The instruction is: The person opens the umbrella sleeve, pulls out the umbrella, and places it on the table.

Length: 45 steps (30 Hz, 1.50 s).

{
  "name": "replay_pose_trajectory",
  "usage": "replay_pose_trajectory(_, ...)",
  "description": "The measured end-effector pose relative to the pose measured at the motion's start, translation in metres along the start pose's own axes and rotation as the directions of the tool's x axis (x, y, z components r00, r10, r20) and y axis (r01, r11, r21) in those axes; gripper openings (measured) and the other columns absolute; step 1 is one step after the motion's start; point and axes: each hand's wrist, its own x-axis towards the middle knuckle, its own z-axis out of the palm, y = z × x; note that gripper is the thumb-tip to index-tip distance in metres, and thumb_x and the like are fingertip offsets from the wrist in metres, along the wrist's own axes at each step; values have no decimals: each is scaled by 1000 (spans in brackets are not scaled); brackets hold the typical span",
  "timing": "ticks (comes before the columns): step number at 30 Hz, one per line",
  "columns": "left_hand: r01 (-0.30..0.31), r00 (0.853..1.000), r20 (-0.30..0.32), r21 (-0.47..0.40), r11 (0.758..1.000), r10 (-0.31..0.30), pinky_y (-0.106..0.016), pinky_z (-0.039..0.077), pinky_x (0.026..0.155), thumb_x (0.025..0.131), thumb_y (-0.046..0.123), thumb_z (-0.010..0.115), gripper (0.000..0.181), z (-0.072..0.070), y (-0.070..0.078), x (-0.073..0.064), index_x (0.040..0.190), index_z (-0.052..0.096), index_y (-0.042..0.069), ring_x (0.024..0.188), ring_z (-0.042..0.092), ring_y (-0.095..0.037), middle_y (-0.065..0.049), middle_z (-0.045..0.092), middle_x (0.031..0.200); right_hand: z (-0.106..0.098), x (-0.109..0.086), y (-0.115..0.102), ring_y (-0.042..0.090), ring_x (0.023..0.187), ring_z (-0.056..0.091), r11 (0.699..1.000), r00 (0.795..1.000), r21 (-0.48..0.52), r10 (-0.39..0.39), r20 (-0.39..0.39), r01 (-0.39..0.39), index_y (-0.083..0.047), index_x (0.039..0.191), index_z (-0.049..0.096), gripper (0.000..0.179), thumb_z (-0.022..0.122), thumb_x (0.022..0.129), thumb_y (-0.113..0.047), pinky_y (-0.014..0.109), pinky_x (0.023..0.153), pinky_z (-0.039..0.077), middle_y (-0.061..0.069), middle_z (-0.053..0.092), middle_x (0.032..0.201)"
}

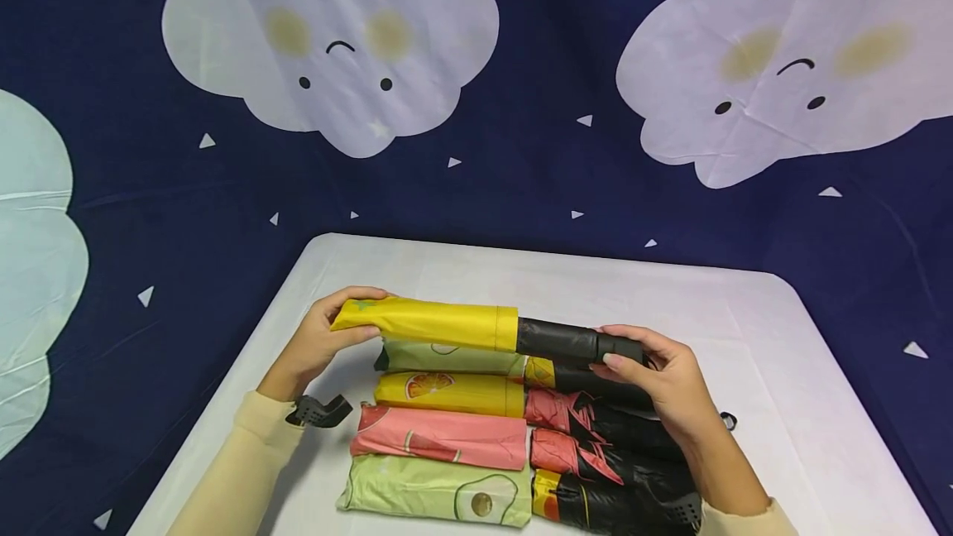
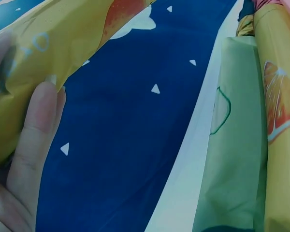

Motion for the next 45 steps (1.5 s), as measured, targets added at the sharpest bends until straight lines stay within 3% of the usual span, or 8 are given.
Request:
replay_pose_trajectory(8, 10, 999, -38, -14, 1000, -10, -28, 59, 85, 90, 2, 77, 47, -13, -4, -3, 134, 61, -2, 103, 64, -24, -17, 60, 134, -23, -10, -2, 30, 106, 71, 1000, 999, -21, -4, -36, 3, 21, 133, 50, 38, 49, 96, 23, 46, 84, 58, 14, 64, 128)
replay_pose_trajectory(16, 24, 994, -103, 1, 1000, -24, -27, 58, 85, 91, 0, 76, 46, -31, -21, -2, 134, 61, -3, 105, 61, -23, -14, 62, 133, -61, -21, -3, 32, 96, 74, 999, 998, 35, 16, -59, -14, 18, 136, 52, 41, 44, 97, 26, 41, 84, 58, 13, 67, 125)
replay_pose_trajectory(24, 92, 980, -175, -21, 996, -94, -28, 59, 84, 92, 3, 76, 48, -39, -37, 5, 136, 60, -1, 101, 61, -20, -13, 60, 129, -101, -32, 4, 33, 99, 73, 996, 996, 76, 42, -78, -36, 18, 139, 49, 41, 40, 99, 24, 40, 87, 57, 15, 62, 127)
replay_pose_trajectory(30, 112, 984, -138, -28, 993, -115, -29, 59, 86, 93, 4, 76, 47, -33, -65, 18, 137, 60, -2, 104, 60, -20, -12, 59, 131, -121, -38, 19, 32, 98, 73, 991, 987, 72, 119, -106, -111, 15, 138, 53, 41, 42, 99, 23, 41, 85, 57, 13, 67, 122)
replay_pose_trajectory(36, 177, 981, -85, 19, 984, -175, -27, 56, 88, 95, 8, 74, 46, -24, -93, 19, 138, 60, 0, 106, 61, -19, -12, 60, 129, -131, -46, 35, 34, 97, 73, 981, 973, 60, 191, -128, -185, 13, 137, 54, 39, 47, 100, 20, 43, 85, 57, 12, 70, 120)
replay_pose_trajectory(40, 230, 972, -63, 45, 972, -227, -27, 55, 91, 97, 12, 72, 45, -20, -102, 18, 139, 59, 0, 108, 62, -20, -14, 60, 132, -133, -47, 42, 36, 98, 73, 977, 971, 32, 213, -112, -210, 14, 137, 53, 38, 48, 100, 18, 45, 85, 57, 11, 69, 123)
replay_pose_trajectory(45, 230, 973, -52, 151, 961, -225, -28, 49, 100, 104, 19, 63, 37, -19, -105, 22, 138, 62, 4, 118, 59, -21, -15, 60, 137, -135, -42, 49, 36, 99, 72, 973, 968, 20, 231, -99, -230, 13, 138, 53, 38, 48, 100, 17, 46, 86, 55, 10, 70, 123)
